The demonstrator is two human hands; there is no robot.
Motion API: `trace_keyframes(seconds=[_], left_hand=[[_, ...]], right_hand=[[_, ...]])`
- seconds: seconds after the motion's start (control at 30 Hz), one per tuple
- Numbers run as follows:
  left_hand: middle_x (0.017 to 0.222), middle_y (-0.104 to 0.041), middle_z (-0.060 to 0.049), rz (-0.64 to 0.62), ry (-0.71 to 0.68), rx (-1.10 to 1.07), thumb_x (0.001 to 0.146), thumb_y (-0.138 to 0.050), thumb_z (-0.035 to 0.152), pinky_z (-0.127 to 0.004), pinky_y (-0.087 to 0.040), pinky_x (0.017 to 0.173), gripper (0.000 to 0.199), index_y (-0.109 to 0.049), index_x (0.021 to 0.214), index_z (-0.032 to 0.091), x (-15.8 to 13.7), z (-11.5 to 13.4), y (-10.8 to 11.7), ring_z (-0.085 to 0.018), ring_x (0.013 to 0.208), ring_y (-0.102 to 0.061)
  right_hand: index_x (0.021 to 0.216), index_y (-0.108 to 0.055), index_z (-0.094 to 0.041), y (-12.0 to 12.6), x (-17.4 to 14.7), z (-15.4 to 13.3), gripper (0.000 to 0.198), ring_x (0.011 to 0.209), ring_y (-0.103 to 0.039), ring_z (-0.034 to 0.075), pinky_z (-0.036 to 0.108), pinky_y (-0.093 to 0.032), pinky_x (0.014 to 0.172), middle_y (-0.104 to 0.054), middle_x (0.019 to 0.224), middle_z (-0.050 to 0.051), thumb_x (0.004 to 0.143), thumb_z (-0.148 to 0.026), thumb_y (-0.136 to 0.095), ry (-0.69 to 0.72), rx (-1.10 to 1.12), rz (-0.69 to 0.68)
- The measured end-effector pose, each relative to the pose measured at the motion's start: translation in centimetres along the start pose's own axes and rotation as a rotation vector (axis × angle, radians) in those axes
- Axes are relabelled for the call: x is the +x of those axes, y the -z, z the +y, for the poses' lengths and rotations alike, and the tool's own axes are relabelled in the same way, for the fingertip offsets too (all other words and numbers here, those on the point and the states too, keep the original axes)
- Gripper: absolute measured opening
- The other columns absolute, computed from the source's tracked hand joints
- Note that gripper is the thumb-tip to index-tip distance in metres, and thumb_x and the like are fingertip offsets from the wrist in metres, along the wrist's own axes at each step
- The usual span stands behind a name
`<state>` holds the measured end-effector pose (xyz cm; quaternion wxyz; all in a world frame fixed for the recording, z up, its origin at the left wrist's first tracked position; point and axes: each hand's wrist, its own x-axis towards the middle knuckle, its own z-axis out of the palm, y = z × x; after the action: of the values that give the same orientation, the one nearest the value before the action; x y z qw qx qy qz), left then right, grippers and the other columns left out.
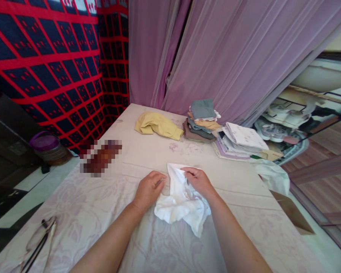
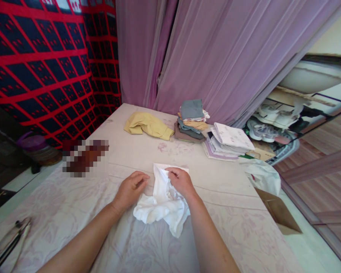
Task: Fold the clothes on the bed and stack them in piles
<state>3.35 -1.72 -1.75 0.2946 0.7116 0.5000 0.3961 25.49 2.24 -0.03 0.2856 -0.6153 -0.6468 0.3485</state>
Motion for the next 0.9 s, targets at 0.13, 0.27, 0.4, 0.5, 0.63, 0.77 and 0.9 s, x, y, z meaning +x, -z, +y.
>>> trace_keyframes(seconds=[0.13,0.27,0.4,0.5,0.63,0.77,0.9], left_hand=[[0.100,-0.065,-0.004,-0.089,-0.019,0.175,0.082,-0.052,0.017,-0.030,-0.047,0.086,0.025,-0.070,0.100,0.022,2.4,0.7,0.2,-0.018,0.093,-0.061],[0.122,-0.061,-0.006,-0.117,-0.068,0.278,0.082,-0.056,0.021,-0.037,-0.039,0.100,0.033,-0.065,0.113,0.023,5.8,0.7,-0.6,-0.022,0.112,-0.054],[0.119,-0.065,-0.005,-0.166,-0.065,0.224,0.088,-0.052,0.030,-0.037,-0.038,0.100,0.035,-0.061,0.121,0.023,8.1,-0.4,-2.0,-0.020,0.111,-0.056],[0.107,-0.071,-0.002,-0.183,-0.088,0.173,0.094,-0.040,0.036,-0.036,-0.037,0.098,0.033,-0.068,0.106,0.025,8.5,-1.0,-2.5,-0.019,0.104,-0.060],[0.104,-0.071,-0.001,-0.223,-0.144,0.121,0.092,-0.045,0.038,-0.037,-0.033,0.099,0.028,-0.071,0.099,0.027,8.3,-1.0,-2.6,-0.018,0.102,-0.060],[0.100,-0.072,-0.001,-0.220,-0.147,0.034,0.088,-0.054,0.035,-0.036,-0.032,0.099,0.020,-0.071,0.094,0.026,8.3,-0.7,-2.5,-0.018,0.100,-0.060],[0.101,-0.071,-0.001,-0.223,-0.165,0.013,0.086,-0.057,0.033,-0.036,-0.031,0.100,0.021,-0.070,0.101,0.027,8.3,-0.7,-2.8,-0.018,0.102,-0.060]], right_hand=[[0.089,-0.065,-0.020,0.7,1.2,1.5,0.027,0.055,-0.050,0.012,0.023,-0.037,0.052,-0.059,0.063,-0.003,0.069,-0.034,-0.052,0.002,0.087,0.128],[0.073,-0.058,-0.020,1.2,2.3,2.0,0.016,0.051,-0.045,0.011,0.022,-0.034,0.050,-0.050,0.056,-0.006,0.068,-0.034,-0.053,0.045,0.122,0.084],[0.073,-0.059,-0.020,1.2,2.4,1.8,0.016,0.051,-0.044,0.010,0.022,-0.034,0.050,-0.050,0.055,-0.006,0.068,-0.034,-0.054,0.039,0.122,0.065],[0.081,-0.061,-0.019,1.2,2.1,1.5,0.021,0.058,-0.051,0.012,0.023,-0.039,0.055,-0.059,0.064,-0.003,0.069,-0.035,-0.055,0.039,0.198,0.048],[0.090,-0.062,-0.019,1.1,1.6,0.6,0.027,0.066,-0.059,0.014,0.025,-0.045,0.061,-0.067,0.077,0.002,0.070,-0.037,-0.058,0.059,0.295,0.072],[0.091,-0.062,-0.020,0.8,1.4,-0.5,0.027,0.063,-0.059,0.013,0.025,-0.045,0.057,-0.068,0.078,0.003,0.071,-0.038,-0.061,0.078,0.348,0.072],[0.088,-0.061,-0.020,0.4,1.3,-0.7,0.027,0.059,-0.057,0.013,0.025,-0.045,0.055,-0.067,0.074,0.002,0.070,-0.040,-0.062,0.070,0.398,0.068]])
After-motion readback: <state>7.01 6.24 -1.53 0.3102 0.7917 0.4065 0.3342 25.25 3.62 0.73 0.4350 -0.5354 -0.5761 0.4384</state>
